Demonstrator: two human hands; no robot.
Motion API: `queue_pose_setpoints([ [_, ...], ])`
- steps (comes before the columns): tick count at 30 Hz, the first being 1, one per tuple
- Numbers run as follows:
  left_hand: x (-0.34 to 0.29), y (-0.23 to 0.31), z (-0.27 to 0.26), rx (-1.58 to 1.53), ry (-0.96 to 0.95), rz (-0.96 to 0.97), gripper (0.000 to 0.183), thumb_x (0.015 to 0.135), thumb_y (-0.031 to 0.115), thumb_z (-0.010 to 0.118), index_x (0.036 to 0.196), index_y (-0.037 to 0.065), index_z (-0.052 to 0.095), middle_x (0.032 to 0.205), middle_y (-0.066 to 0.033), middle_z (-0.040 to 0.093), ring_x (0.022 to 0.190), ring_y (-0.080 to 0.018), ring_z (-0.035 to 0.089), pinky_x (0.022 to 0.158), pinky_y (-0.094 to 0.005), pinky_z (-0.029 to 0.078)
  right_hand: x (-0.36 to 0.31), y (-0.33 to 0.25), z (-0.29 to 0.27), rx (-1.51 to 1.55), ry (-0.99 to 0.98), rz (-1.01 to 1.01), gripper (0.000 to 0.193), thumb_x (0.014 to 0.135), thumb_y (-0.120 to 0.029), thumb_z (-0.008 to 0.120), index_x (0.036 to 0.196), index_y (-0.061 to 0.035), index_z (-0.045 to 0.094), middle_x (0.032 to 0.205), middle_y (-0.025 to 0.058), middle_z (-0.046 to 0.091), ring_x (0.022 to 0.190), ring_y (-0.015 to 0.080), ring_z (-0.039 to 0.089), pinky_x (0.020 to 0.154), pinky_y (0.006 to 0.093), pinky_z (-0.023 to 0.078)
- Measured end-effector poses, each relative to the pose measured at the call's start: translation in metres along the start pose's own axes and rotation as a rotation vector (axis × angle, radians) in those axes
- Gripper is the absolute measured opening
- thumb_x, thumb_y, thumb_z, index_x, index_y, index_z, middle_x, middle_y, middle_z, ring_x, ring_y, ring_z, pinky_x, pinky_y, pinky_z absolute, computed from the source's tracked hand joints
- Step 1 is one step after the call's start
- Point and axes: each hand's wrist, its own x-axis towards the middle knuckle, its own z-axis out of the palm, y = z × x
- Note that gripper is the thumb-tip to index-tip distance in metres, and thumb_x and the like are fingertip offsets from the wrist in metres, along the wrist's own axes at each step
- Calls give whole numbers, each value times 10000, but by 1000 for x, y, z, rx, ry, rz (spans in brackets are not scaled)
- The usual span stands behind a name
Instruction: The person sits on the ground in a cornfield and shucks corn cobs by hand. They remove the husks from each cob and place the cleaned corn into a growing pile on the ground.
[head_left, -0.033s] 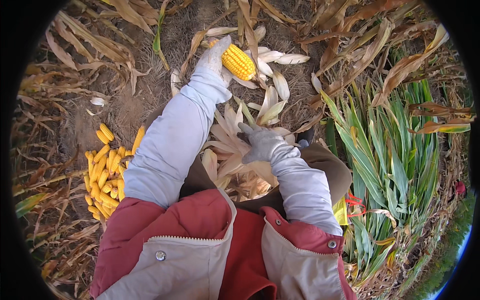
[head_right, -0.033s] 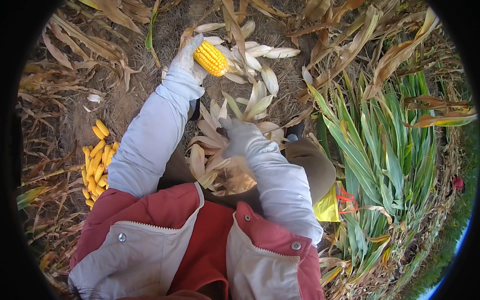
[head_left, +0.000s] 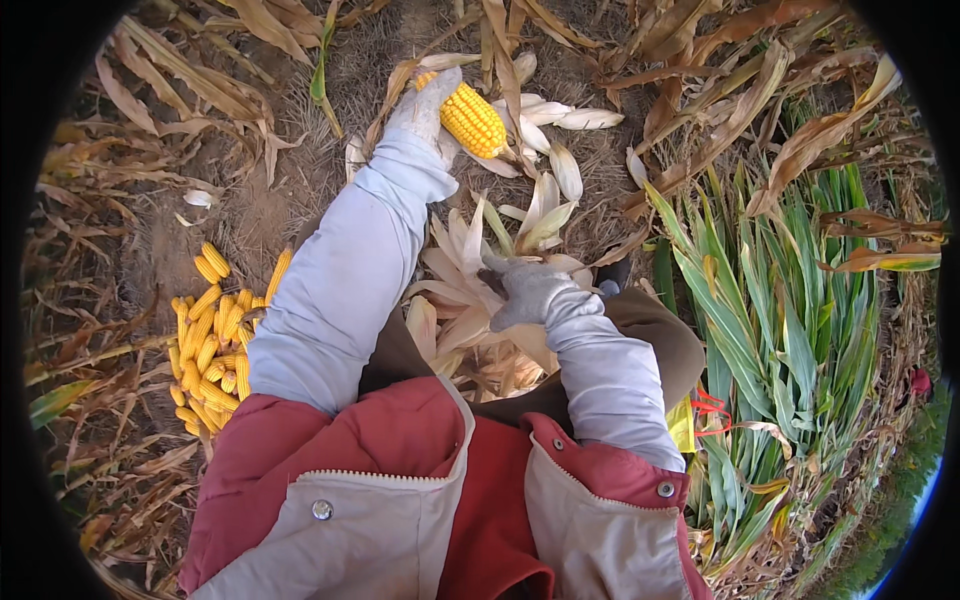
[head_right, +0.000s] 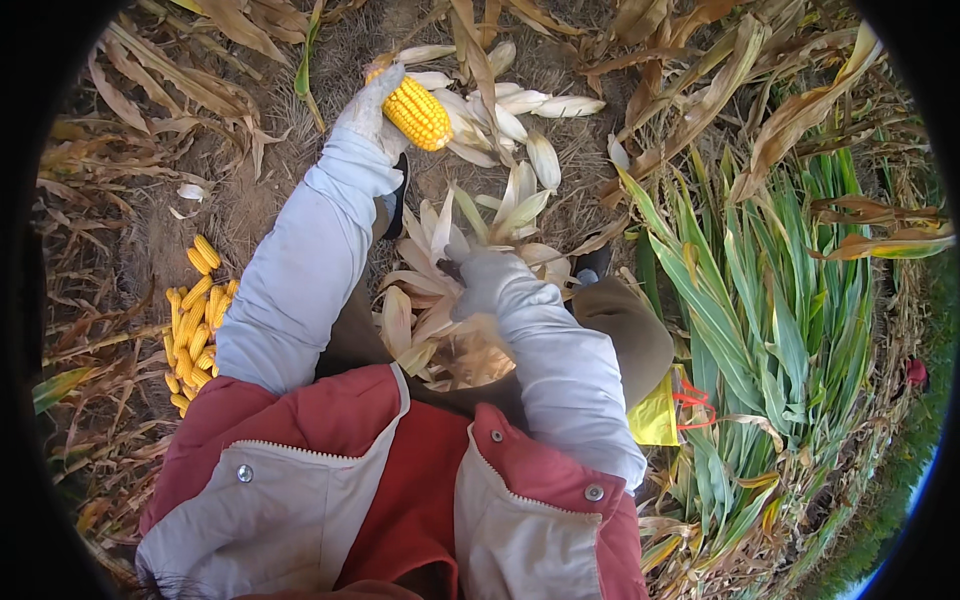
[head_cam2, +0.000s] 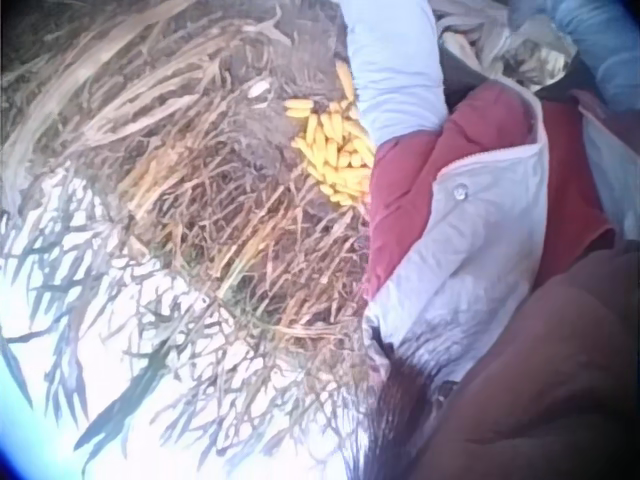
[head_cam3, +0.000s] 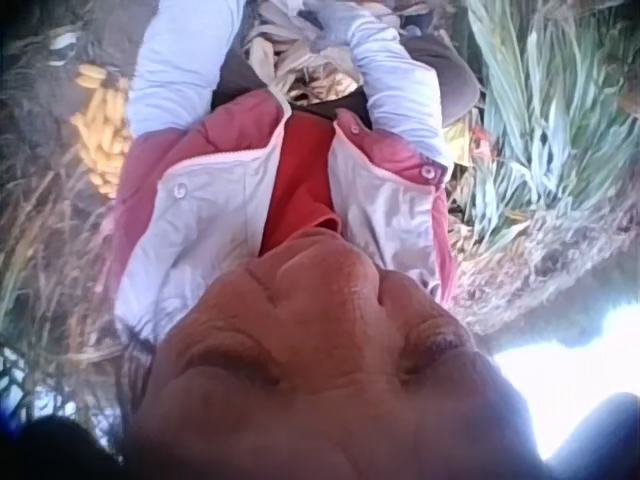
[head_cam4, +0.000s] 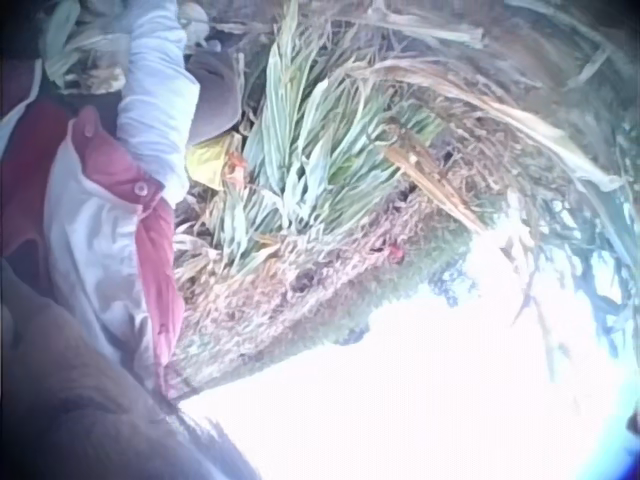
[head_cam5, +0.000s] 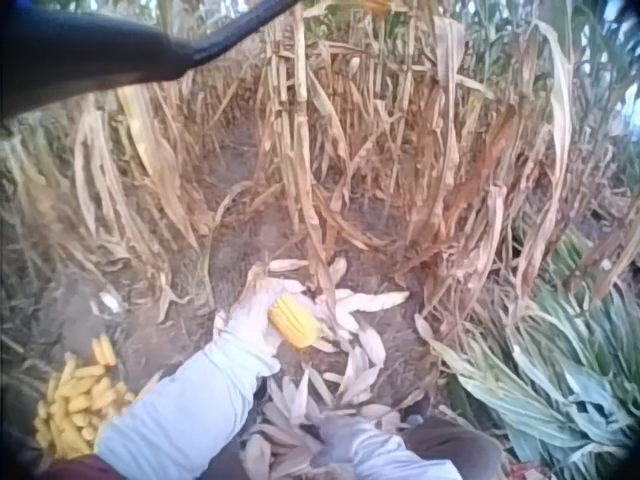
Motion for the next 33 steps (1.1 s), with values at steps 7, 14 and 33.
queue_pose_setpoints([
  [7,-47,110,-44,1169,57,685,686,754,239,794,1320,13,478,1135,-144,608,986,-240,634,900,-344,501,3,7,-8,9,22,124,728,752,-431,689,1335,-46,487,1248,230,602,1160,373,583,971,430,462],
  [14,-150,124,-213,2506,-237,-164,654,780,239,746,1358,206,441,1268,-111,566,1187,-298,569,1036,-442,415,20,5,11,-80,-61,87,766,804,-417,635,1463,-130,372,1201,224,626,1099,372,610,931,453,472],
  [33,-25,97,-412,2051,368,-653,365,885,355,571,1087,76,692,1171,-197,650,1098,-354,621,948,-443,486,45,18,27,-103,-30,63,636,818,-414,671,1355,-110,517,1258,205,603,1163,378,568,982,459,455],
])
